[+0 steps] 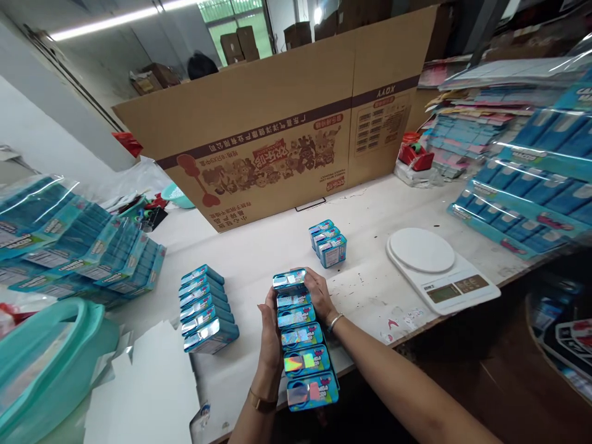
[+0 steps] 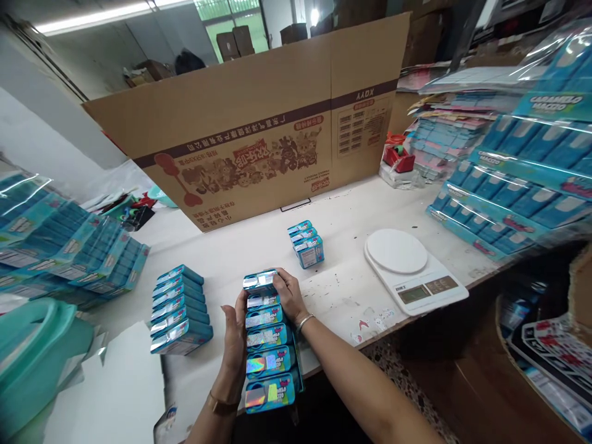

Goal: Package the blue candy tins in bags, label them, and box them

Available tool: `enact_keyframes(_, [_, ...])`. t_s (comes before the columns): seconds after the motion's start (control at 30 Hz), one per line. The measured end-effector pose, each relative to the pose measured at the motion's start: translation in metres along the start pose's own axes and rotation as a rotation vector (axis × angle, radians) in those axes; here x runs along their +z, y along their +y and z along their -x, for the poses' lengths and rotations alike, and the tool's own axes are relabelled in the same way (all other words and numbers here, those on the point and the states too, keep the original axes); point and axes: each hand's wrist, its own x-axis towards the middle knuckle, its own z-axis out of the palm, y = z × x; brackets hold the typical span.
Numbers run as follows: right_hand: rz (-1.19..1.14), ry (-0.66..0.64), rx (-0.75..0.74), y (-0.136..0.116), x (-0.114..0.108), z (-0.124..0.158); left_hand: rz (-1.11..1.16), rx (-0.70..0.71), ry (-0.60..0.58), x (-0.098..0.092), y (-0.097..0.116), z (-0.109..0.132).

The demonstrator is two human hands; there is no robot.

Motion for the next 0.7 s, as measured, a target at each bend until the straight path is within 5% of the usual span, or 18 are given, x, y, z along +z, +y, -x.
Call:
enact_keyframes(0.17, [0.15, 0.023, -0.018, 0.007, 0.0, -0.002, 0.041, 0.024, 0.064, 0.0, -0.006, -0.008])
enact_keyframes(0.4, [0.184, -0.068, 0.099, -0.001, -0.012, -0.005, -0.004, 0.029, -0.016, -0.004, -0.01, -0.011])
enact_keyframes(0.53, [0.242, -0.027, 0.102, -0.02, -0.015, 0.008, -0.003, 0.087, 0.14, -0.012, -0.014, -0.004])
enact_keyframes(0.7, [0.35, -0.136, -0.008, -0.024, 0.001, 0.02, 0.025, 0.027, -0.063, -0.003, -0.011, -0.006])
